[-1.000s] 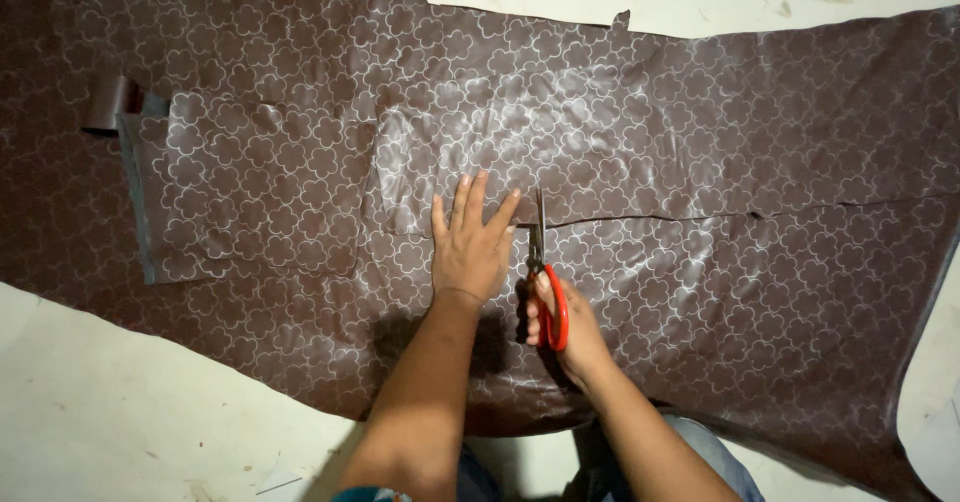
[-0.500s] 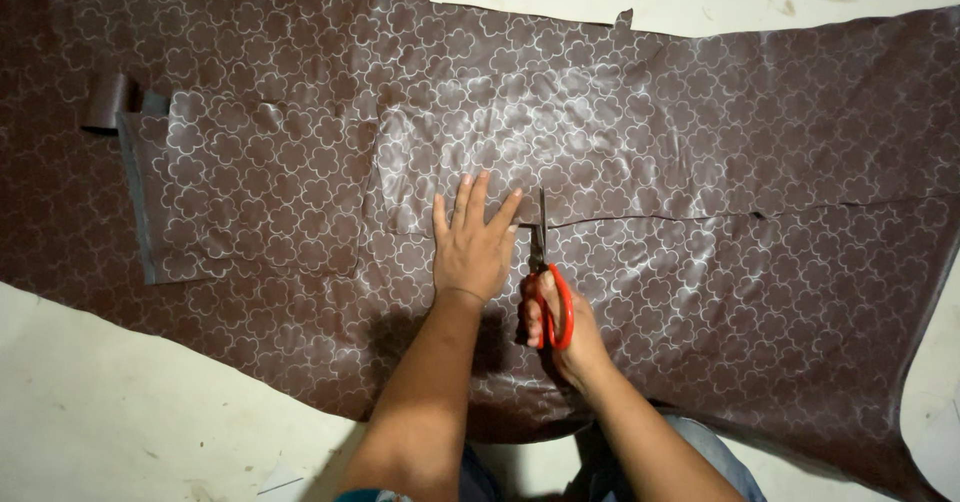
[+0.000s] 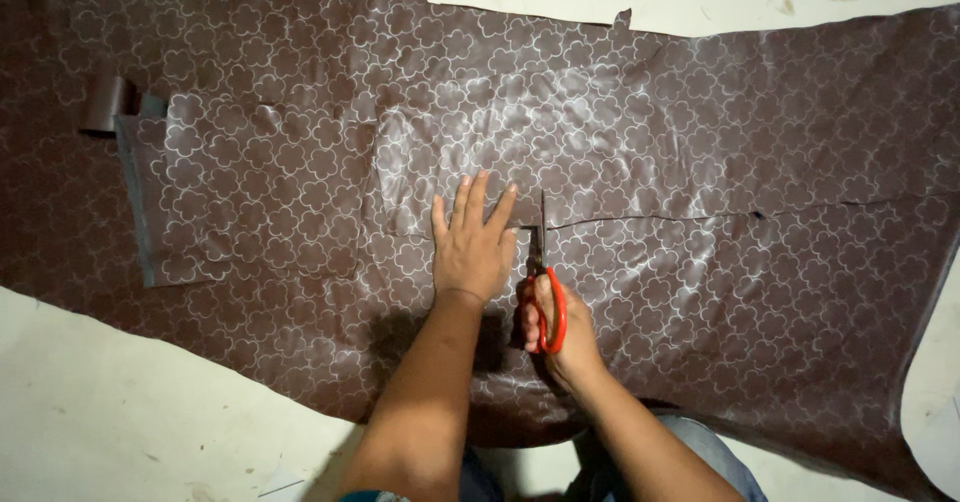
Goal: The person uses red-handled scissors to cut a large sheet of brown patterned material laid out on the floor. They cut along marked lines to separate rectangular pieces and trim edges, handling the material with both hands.
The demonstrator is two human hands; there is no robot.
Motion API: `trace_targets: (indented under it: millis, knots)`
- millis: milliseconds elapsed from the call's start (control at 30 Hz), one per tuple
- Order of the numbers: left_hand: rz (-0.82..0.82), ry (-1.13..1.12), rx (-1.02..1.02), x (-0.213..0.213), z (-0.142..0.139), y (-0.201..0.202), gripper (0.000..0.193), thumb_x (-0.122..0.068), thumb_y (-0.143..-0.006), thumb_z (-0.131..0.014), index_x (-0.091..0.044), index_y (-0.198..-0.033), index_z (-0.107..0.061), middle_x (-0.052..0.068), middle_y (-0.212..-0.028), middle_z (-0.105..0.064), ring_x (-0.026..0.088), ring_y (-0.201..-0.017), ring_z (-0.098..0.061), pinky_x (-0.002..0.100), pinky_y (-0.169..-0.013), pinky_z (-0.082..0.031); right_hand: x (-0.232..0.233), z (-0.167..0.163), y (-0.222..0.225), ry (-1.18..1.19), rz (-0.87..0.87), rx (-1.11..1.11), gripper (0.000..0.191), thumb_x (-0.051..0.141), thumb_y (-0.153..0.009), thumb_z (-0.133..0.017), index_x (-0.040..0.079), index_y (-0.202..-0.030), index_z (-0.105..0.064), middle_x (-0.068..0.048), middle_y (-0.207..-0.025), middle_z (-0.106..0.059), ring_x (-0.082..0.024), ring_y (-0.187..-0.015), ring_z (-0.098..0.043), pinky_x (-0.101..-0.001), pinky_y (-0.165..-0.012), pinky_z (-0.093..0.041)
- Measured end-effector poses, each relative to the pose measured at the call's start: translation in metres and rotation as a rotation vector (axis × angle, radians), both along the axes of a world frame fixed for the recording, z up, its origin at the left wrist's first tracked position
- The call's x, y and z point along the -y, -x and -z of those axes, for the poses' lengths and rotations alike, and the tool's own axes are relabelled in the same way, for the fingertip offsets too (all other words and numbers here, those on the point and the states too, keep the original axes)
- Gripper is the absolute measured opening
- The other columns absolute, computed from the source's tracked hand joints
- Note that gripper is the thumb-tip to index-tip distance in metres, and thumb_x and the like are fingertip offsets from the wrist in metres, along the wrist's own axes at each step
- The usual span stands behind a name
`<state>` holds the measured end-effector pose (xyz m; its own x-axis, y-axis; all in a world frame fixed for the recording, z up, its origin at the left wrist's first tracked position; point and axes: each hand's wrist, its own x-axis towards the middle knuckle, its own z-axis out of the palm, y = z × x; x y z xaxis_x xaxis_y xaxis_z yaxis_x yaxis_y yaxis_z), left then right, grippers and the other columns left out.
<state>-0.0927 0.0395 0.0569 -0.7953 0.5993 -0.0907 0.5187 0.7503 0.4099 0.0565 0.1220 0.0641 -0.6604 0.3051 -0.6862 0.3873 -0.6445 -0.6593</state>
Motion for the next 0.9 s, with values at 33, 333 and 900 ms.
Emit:
trace_targets:
  millis: [33, 333, 900]
  knots:
    - [0.005, 0.003, -0.005, 0.000, 0.000, 0.000, 0.056, -0.031, -0.094, -0.060, -0.032, -0.149, -0.048, 0.010, -0.163, -0.028, 0.029, -0.153, -0.023, 0.058, -0.123, -0.009, -0.001, 0.002, -0.001, -0.003, 0.008, 0.016, 0.034, 0.043, -0.100, -0.058, 0.009, -0.098, -0.059, 0.002, -0.066, -0.053, -0.008, -0.049, -0.049, -0.0250, -0.042, -0.044]
    - [0.011, -0.050, -0.029, 0.003, -0.001, 0.002, 0.052, -0.031, -0.097, -0.059, -0.034, -0.148, -0.051, 0.009, -0.164, -0.030, 0.030, -0.153, -0.025, 0.060, -0.122, -0.011, -0.031, -0.001, 0.022, 0.016, -0.079, 0.111, 0.035, 0.044, -0.095, -0.062, 0.010, -0.102, -0.060, 0.002, -0.069, -0.057, -0.010, -0.051, -0.052, -0.0269, -0.046, -0.048]
    - [-0.005, -0.012, -0.008, 0.002, 0.004, 0.000, 0.050, -0.036, -0.100, -0.055, -0.035, -0.149, -0.048, 0.009, -0.165, -0.027, 0.028, -0.154, -0.022, 0.058, -0.124, -0.008, -0.037, -0.015, 0.021, 0.102, -0.058, -0.028, 0.045, 0.043, -0.102, -0.054, -0.001, -0.100, -0.058, 0.001, -0.060, -0.046, -0.009, -0.046, -0.040, -0.0247, -0.039, -0.033]
